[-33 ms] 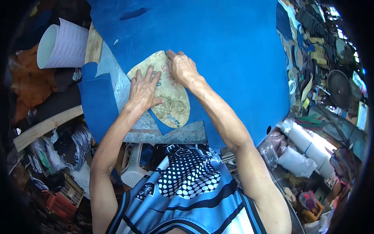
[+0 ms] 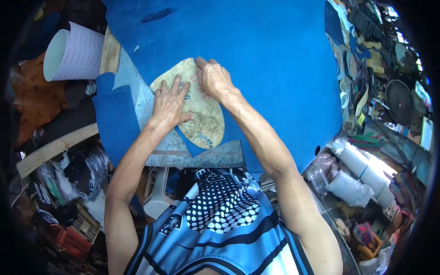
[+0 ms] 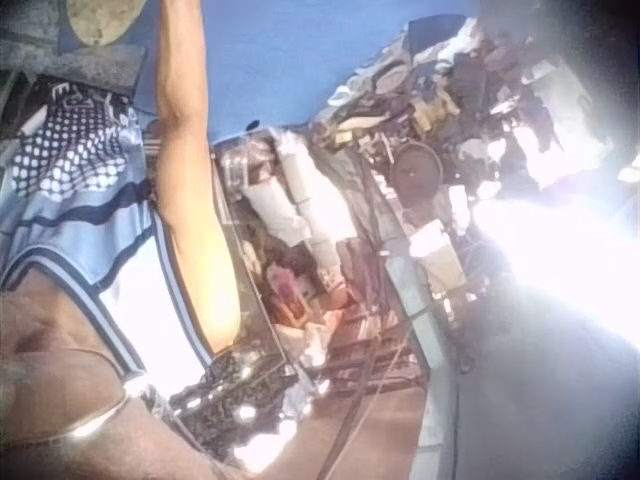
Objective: Cutting shoe component patterns from a large sheet of blue leather using a handheld blade and cardboard templates.
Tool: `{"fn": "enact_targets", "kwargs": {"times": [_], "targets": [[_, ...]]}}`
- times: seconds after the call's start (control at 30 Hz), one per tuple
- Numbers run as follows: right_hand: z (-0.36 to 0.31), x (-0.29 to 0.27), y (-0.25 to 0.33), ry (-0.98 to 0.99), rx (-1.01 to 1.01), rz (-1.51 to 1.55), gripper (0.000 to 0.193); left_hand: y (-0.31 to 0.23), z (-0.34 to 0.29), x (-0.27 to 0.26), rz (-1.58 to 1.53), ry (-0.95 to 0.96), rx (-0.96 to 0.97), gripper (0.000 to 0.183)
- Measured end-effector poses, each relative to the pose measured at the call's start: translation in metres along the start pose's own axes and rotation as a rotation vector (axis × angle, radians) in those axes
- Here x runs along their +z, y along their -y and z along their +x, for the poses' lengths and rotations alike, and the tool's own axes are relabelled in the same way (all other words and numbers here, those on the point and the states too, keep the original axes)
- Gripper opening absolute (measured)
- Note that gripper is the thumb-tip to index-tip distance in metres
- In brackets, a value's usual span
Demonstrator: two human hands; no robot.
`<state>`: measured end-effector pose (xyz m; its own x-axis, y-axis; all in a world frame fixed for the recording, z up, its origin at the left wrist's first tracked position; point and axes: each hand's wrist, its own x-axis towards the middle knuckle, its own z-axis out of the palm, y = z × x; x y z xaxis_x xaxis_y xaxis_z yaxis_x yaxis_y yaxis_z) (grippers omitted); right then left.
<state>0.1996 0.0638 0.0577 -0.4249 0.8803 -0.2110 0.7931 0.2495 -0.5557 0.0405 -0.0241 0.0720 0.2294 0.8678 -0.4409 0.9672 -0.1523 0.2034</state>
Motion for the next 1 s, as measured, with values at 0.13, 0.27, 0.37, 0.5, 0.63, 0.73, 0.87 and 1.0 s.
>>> {"fn": "enact_targets", "kwargs": {"times": [0.13,0.27,0.37,0.5,0.63,0.73,0.87,1.0], "targets": [[-0.010,0.009,-0.003,-0.064,0.075,0.019,0.034,0.001,0.003,0.006,0.100,-0.051,0.053,0.103],[-0.028,0.011,0.008,-0.090,0.094,-0.005,0.034,0.002,0.003,0.000,0.110,0.012,0.041,0.103],[-0.045,0.014,0.004,-0.080,0.125,-0.025,0.034,0.001,0.003,0.001,0.079,0.032,0.026,0.102],[-0.078,0.007,0.001,-0.052,0.156,-0.002,0.033,-0.001,0.005,-0.002,0.091,0.043,0.033,0.102],[-0.125,0.005,-0.006,-0.024,0.179,0.023,0.030,0.002,0.005,0.002,0.105,0.006,0.028,0.104],[-0.161,0.008,-0.009,-0.036,0.190,0.058,0.027,0.001,0.005,0.004,0.112,-0.008,0.017,0.104],[-0.174,0.011,-0.014,-0.096,0.194,0.107,0.026,-0.004,0.002,0.012,0.147,-0.041,0.053,0.099],[-0.172,0.004,-0.020,-0.004,0.264,0.119,0.035,-0.038,-0.010,0.031,0.162,0.021,0.122,0.090]]}}
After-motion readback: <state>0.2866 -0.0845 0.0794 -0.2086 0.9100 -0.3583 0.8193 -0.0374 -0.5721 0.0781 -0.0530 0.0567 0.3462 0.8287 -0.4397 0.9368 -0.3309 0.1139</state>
